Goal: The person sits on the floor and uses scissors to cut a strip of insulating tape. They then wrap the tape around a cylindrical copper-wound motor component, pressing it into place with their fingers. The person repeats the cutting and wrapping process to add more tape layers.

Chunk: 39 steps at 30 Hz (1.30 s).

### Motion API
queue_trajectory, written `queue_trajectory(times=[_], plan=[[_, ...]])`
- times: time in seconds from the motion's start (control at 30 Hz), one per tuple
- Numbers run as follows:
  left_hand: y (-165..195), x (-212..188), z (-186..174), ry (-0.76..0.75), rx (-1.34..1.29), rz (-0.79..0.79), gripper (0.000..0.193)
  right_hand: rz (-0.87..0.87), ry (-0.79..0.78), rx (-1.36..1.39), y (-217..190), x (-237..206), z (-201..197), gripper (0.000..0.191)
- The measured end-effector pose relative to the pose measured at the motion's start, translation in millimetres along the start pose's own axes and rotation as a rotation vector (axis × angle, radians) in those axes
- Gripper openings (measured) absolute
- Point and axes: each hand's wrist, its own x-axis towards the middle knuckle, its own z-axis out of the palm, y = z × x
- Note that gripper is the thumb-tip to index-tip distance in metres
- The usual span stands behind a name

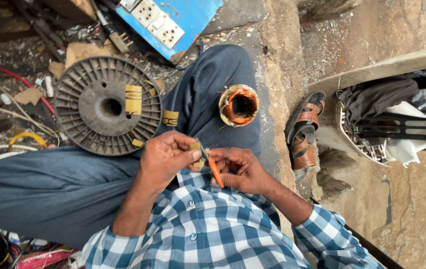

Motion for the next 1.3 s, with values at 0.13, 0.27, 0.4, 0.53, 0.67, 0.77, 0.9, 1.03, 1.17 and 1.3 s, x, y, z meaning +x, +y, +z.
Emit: queue_trajectory(times=[0.13,0.27,0.4,0.53,0.67,0.77,0.9,1.03,1.17,1.3], plan=[[14,-2,-7,-0.129,-0.006,-0.051,0.017,0.022,-0.026,0.132,-10,-3,-2,0.059],[39,-13,-29,-0.192,0.795,-0.289,0.013,0.028,0.163,-0.237,-43,-6,-22,0.064],[52,-15,-35,-0.028,0.643,-0.110,0.018,-0.023,0.001,-0.942,-66,-17,-16,0.048],[46,6,-17,-0.073,0.387,0.280,0.016,0.376,-0.314,-1.270,-63,-7,6,0.021],[28,22,15,-0.078,0.216,0.281,0.017,0.123,-0.271,-1.218,-71,-6,9,0.013],[25,24,34,-0.109,0.236,0.259,0.016,-0.092,0.056,-0.939,-88,-6,-9,0.023],[31,24,61,-0.186,0.285,0.262,0.014,-0.261,0.333,-0.638,-97,8,-19,0.026],[43,30,72,-0.107,0.760,0.367,0.027,-0.194,0.410,-0.652,-98,17,-24,0.008],[45,36,76,-0.088,0.935,0.551,0.018,-0.292,0.306,-0.755,-100,20,-36,0.011],[49,48,79,-0.008,0.928,0.630,0.027,-0.341,0.417,-0.790,-104,19,-52,0.010]])
